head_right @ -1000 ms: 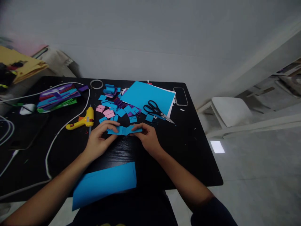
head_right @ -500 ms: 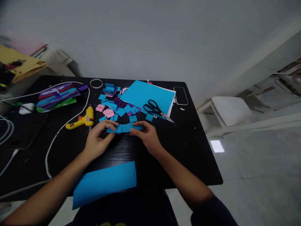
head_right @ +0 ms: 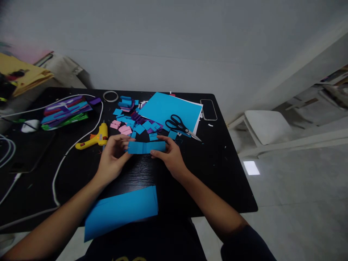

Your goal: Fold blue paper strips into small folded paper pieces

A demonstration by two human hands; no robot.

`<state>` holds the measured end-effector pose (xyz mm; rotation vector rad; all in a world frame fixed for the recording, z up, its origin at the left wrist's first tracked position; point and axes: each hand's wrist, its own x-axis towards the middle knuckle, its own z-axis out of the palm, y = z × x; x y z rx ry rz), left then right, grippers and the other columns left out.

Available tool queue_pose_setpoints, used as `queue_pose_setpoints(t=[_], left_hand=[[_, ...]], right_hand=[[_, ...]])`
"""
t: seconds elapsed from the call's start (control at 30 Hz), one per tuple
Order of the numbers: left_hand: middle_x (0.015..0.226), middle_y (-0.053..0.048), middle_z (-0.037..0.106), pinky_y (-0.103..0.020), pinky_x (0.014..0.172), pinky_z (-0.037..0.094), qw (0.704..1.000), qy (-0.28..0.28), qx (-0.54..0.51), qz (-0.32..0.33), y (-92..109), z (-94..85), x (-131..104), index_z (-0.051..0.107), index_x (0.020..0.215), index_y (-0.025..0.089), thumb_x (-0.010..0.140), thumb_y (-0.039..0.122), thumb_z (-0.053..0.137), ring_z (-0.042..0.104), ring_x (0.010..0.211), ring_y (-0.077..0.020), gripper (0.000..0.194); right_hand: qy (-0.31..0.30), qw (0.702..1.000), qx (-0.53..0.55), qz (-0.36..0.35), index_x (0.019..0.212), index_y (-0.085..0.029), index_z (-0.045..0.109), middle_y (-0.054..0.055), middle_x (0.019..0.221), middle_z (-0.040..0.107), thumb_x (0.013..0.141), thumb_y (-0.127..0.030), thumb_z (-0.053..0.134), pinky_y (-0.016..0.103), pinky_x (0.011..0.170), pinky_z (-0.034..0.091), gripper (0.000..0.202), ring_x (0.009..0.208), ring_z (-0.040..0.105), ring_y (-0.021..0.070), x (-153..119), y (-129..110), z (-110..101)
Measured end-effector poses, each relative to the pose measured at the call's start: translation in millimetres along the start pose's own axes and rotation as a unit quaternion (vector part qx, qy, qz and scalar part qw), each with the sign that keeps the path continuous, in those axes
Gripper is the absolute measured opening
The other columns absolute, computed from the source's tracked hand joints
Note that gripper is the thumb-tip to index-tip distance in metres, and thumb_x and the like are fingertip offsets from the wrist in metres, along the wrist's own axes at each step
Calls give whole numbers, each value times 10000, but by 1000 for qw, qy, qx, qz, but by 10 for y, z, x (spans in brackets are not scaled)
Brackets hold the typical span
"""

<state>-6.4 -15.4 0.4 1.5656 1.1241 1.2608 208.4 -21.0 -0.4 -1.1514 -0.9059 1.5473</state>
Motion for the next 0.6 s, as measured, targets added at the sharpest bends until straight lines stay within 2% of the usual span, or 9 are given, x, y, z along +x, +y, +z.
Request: queue_pose_setpoints(t=[0.07,0.13,0.23,0.33,0.4,0.5,0.6], left_hand=[[1218,-107,703,-323,845,570,998,-8,-50,-27,-49,24,4,536,1288,230,858,319,770,707,991,-196,498],[1234,-117,704,-321,843,578,997,-23,-65,-47,-71,37,9,536,1314,229,845,359,796,711,977,-192,552],[1144,-101,739,-347,845,602,990,-59,-85,-96,-39,37,18,605,1277,214,857,415,785,729,921,-202,499],[949,-65,746,-393,812,640,970,-92,-147,-169,25,29,25,667,1205,204,876,426,752,747,840,-223,406],[890,-55,728,-412,791,659,955,-99,-195,-198,50,27,26,681,1143,203,881,408,743,752,839,-237,339],[876,-49,719,-406,790,672,946,-107,-229,-204,49,23,23,670,1078,208,884,360,745,757,880,-243,258],[899,-42,731,-378,781,672,947,-123,-224,-193,28,11,13,647,1090,220,876,307,766,760,887,-230,260]], right_hand=[[-3,1000,-6,0,1153,-232,689,-7,881,719,649,-319,936,358,770,645,568,773,704,185,-4,10,6],[-10,1000,-6,5,1100,-225,695,-10,868,713,646,-321,936,349,760,642,523,762,704,181,-10,19,11],[-17,1000,-1,7,1082,-219,675,-21,855,702,643,-321,935,323,729,629,520,725,700,162,-20,21,15],[-5,1000,2,12,1049,-223,618,-34,838,690,637,-311,935,298,678,611,527,687,685,146,-26,7,17],[2,1000,10,16,1011,-231,565,-47,809,681,623,-298,939,286,641,591,542,665,671,142,-28,-2,18],[-2,1000,18,16,959,-231,527,-63,758,666,619,-287,938,267,607,555,536,622,642,128,-30,-4,21],[-12,1000,7,11,925,-214,545,-65,732,660,638,-283,930,252,602,532,486,577,607,103,-40,4,21]])
